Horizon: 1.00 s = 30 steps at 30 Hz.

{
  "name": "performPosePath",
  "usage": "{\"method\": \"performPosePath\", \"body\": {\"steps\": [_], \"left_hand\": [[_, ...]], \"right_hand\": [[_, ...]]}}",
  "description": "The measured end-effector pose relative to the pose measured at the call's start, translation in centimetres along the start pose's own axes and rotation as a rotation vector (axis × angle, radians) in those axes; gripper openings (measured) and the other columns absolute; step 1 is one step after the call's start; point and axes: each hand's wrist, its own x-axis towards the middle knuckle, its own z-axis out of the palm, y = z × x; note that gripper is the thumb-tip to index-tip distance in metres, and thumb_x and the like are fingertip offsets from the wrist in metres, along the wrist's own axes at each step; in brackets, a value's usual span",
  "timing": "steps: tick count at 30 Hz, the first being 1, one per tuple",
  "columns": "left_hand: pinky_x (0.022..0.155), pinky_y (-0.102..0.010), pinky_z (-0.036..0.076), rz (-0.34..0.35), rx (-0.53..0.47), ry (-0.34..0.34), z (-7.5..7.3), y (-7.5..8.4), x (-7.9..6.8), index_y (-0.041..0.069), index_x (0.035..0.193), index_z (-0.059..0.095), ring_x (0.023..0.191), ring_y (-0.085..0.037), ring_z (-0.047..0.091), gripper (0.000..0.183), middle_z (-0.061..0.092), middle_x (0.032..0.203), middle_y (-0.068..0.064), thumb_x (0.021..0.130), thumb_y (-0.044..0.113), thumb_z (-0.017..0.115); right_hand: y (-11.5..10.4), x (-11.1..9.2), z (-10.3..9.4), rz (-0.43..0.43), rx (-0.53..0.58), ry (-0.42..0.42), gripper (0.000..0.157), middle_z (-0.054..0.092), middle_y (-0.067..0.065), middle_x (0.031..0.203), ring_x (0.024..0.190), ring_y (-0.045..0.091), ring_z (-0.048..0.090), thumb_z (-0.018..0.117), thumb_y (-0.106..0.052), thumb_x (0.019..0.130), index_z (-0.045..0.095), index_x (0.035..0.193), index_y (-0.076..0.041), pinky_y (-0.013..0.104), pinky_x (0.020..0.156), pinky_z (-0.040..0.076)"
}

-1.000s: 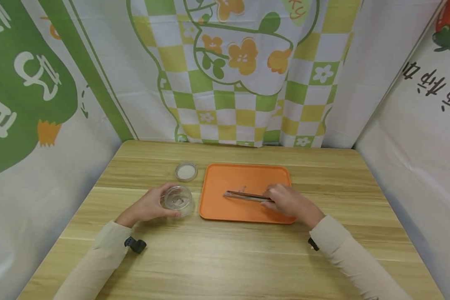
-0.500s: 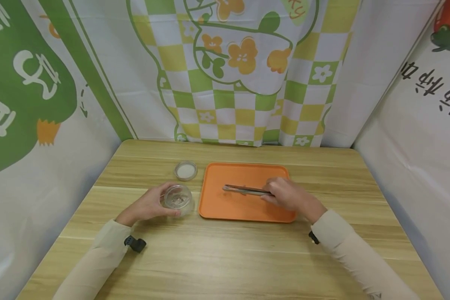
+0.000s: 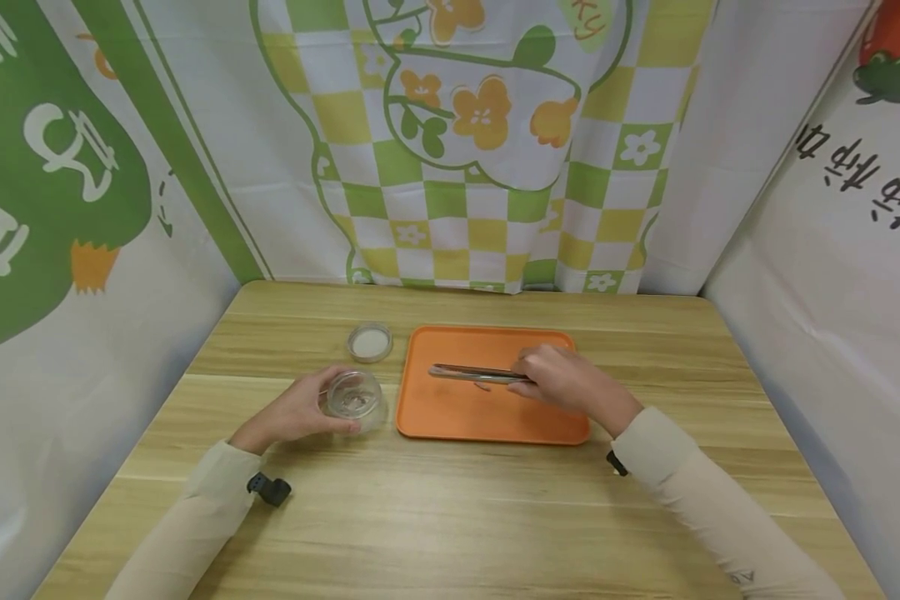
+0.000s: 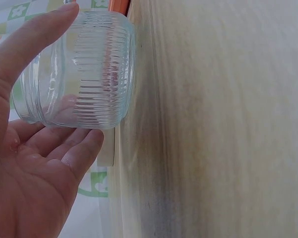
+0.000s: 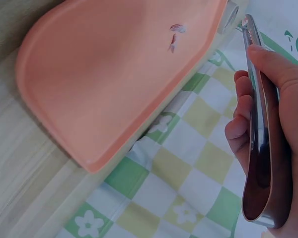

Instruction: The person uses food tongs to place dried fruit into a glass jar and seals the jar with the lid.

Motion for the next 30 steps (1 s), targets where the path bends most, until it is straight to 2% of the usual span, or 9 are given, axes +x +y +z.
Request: {"method": "performPosePath", "body": {"steps": [7,20,26,30], "left_hand": [[0.109,-0.055,0.048,0.006,0.027,0.010,0.1,-0.3,0.1,0.015,0.151,0.052,0.131,-0.032,0.062,0.089,0.066,0.142,-0.012,0.078,0.040,0.095],[0.109,-0.055,0.049,0.003,0.009,0.001,0.1,-0.1,0.1,0.016,0.151,0.052,0.130,-0.032,0.062,0.088,0.066,0.142,-0.011,0.078,0.039,0.095],[0.109,-0.055,0.048,0.008,0.014,-0.001,0.1,-0.2,0.2,0.015,0.150,0.052,0.130,-0.032,0.062,0.088,0.066,0.141,-0.012,0.078,0.040,0.095],[0.109,-0.055,0.049,0.001,0.014,-0.001,0.1,-0.1,0.2,0.016,0.150,0.052,0.130,-0.031,0.062,0.088,0.066,0.141,-0.011,0.077,0.040,0.096]], "right_hand": [[-0.8,1.0,-0.2,-0.002,0.014,0.001,0.014,0.063,-0.004,0.080,0.062,0.000,0.045,0.072,-0.021,0.102,0.076,0.092,-0.012,0.020,0.058,0.044],[-1.7,2.5,-0.8,0.001,0.043,-0.027,0.016,0.062,-0.003,0.080,0.062,0.001,0.046,0.071,-0.022,0.102,0.074,0.091,-0.012,0.020,0.058,0.043],[-2.1,3.4,-0.7,-0.039,0.020,-0.012,0.023,0.059,-0.006,0.078,0.060,-0.002,0.043,0.069,-0.029,0.104,0.070,0.085,-0.017,0.018,0.056,0.040],[-2.4,3.9,-0.7,-0.075,0.010,-0.005,0.025,0.055,-0.005,0.075,0.059,-0.001,0.040,0.070,-0.030,0.103,0.068,0.083,-0.015,0.018,0.056,0.038]]}}
